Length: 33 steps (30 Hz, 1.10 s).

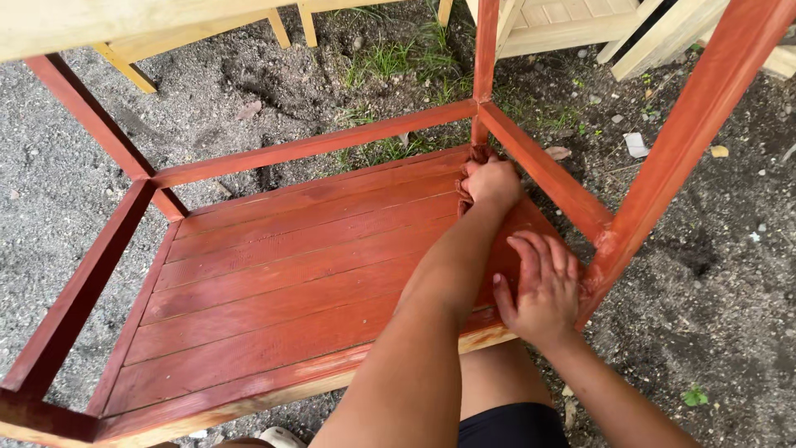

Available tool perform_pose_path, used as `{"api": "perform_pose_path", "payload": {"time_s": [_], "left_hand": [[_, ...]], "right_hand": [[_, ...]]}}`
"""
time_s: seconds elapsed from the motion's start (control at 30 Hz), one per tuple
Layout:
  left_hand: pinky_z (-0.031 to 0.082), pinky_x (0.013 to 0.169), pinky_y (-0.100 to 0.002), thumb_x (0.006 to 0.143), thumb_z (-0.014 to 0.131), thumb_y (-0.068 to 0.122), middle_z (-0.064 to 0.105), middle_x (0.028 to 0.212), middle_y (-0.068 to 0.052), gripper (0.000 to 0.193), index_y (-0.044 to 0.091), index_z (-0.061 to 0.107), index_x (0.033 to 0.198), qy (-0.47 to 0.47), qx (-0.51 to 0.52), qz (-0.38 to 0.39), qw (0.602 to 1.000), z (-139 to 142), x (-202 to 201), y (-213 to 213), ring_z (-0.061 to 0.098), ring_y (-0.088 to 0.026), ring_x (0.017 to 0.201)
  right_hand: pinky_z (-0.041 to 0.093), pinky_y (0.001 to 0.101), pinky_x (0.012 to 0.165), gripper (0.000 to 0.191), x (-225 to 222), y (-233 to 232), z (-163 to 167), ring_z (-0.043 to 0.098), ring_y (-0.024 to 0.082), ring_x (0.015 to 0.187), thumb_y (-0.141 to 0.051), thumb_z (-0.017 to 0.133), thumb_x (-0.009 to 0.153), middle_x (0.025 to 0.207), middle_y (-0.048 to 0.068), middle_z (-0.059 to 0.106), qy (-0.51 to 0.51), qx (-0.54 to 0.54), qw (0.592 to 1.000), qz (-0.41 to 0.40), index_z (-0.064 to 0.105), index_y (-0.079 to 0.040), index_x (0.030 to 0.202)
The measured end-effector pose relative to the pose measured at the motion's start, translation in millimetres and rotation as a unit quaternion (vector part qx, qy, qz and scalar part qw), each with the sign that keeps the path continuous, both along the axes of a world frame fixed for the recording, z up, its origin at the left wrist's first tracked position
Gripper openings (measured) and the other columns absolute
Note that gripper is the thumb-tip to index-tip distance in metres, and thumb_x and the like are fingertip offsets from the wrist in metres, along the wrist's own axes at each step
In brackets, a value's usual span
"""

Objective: The person kneels on the ground and wipes red wood stain onto wooden furniture frames using a cloth, working over the shelf boards, edges and legs. They reload the cloth with stain from a bowl and continue coating a second unfinished frame.

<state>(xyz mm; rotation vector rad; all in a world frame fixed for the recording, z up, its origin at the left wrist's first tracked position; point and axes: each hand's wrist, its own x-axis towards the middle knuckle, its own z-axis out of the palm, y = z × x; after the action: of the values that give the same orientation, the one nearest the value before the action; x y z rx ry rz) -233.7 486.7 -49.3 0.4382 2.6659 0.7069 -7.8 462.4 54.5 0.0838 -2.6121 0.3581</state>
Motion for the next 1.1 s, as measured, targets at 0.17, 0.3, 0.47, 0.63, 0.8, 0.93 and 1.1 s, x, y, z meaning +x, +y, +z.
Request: {"api": "perform_pose_path", "payload": {"time_s": [0.17, 0.3, 0.47, 0.63, 0.8, 0.93, 1.1], "left_hand": [[0.049, 0.095, -0.062, 0.101, 0.045, 0.029, 0.055, 0.144, -0.005, 0.037, 0.025, 0.068, 0.130, 0.001, -0.028, -0.003, 1.000, -11.8, -21.0, -39.8, 0.048, -0.042, 0.131], [0.051, 0.098, -0.056, 0.101, 0.045, 0.028, 0.058, 0.140, -0.014, 0.038, 0.017, 0.066, 0.131, 0.006, -0.123, 0.041, 0.992, -26.5, -48.8, -140.0, 0.053, -0.040, 0.128], [0.052, 0.095, -0.054, 0.102, 0.047, 0.033, 0.061, 0.136, -0.015, 0.039, 0.014, 0.066, 0.130, 0.016, -0.203, 0.183, 0.962, -36.5, -74.6, -334.3, 0.056, -0.039, 0.124], [0.053, 0.091, -0.052, 0.102, 0.048, 0.037, 0.064, 0.131, -0.016, 0.042, 0.011, 0.066, 0.129, 0.019, -0.262, 0.323, 0.909, -18.5, -68.2, -500.7, 0.060, -0.038, 0.120], [0.055, 0.088, -0.050, 0.102, 0.050, 0.041, 0.068, 0.127, -0.017, 0.045, 0.008, 0.066, 0.128, 0.019, -0.262, 0.391, 0.882, -23.5, -79.1, -516.9, 0.064, -0.037, 0.116], [0.056, 0.091, -0.047, 0.100, 0.055, 0.044, 0.072, 0.123, -0.016, 0.042, 0.012, 0.074, 0.119, 0.041, -0.243, 0.271, 0.931, -49.8, -93.0, -417.9, 0.068, -0.036, 0.113], [0.060, 0.084, -0.043, 0.098, 0.057, 0.035, 0.076, 0.114, -0.011, 0.033, 0.012, 0.078, 0.110, 0.034, -0.163, 0.165, 0.972, -65.8, -100.3, -202.8, 0.073, -0.029, 0.102]], "right_hand": [[0.033, 0.0518, 0.110, 0.058, -2.6, 0.2, 1.6, 0.046, 0.035, 0.134, -0.031, 0.066, 0.085, 0.141, 0.011, 0.055, -0.049, 0.018, 0.998, -0.028, 0.053, -0.006, 0.136], [0.031, 0.0516, 0.112, 0.061, -4.8, 1.7, 2.9, 0.042, 0.033, 0.138, -0.036, 0.064, 0.087, 0.145, 0.010, 0.051, -0.094, 0.068, 0.993, -0.014, 0.051, -0.007, 0.139], [0.030, 0.0520, 0.112, 0.061, -5.9, -3.1, 6.1, 0.040, 0.032, 0.140, -0.036, 0.063, 0.086, 0.148, 0.009, 0.049, -0.098, 0.071, 0.993, -0.002, 0.051, -0.011, 0.141], [0.033, 0.0526, 0.106, 0.062, -7.8, -5.9, 7.8, 0.041, 0.032, 0.139, -0.036, 0.063, 0.085, 0.148, 0.007, 0.049, -0.116, 0.087, 0.989, -0.005, 0.052, -0.013, 0.141], [0.034, 0.0527, 0.108, 0.062, -7.3, -5.2, 8.7, 0.042, 0.032, 0.135, -0.038, 0.062, 0.085, 0.146, 0.007, 0.050, -0.108, 0.079, 0.991, 0.005, 0.052, -0.011, 0.141], [0.034, 0.0521, 0.106, 0.063, -8.3, -4.7, 12.6, 0.042, 0.033, 0.134, -0.038, 0.062, 0.085, 0.145, 0.008, 0.051, -0.104, 0.068, 0.992, 0.011, 0.052, -0.010, 0.141], [0.034, 0.0521, 0.107, 0.064, -7.9, -2.2, 16.8, 0.043, 0.034, 0.135, -0.038, 0.062, 0.086, 0.145, 0.010, 0.051, -0.090, 0.048, 0.995, 0.020, 0.051, -0.008, 0.141]]}}
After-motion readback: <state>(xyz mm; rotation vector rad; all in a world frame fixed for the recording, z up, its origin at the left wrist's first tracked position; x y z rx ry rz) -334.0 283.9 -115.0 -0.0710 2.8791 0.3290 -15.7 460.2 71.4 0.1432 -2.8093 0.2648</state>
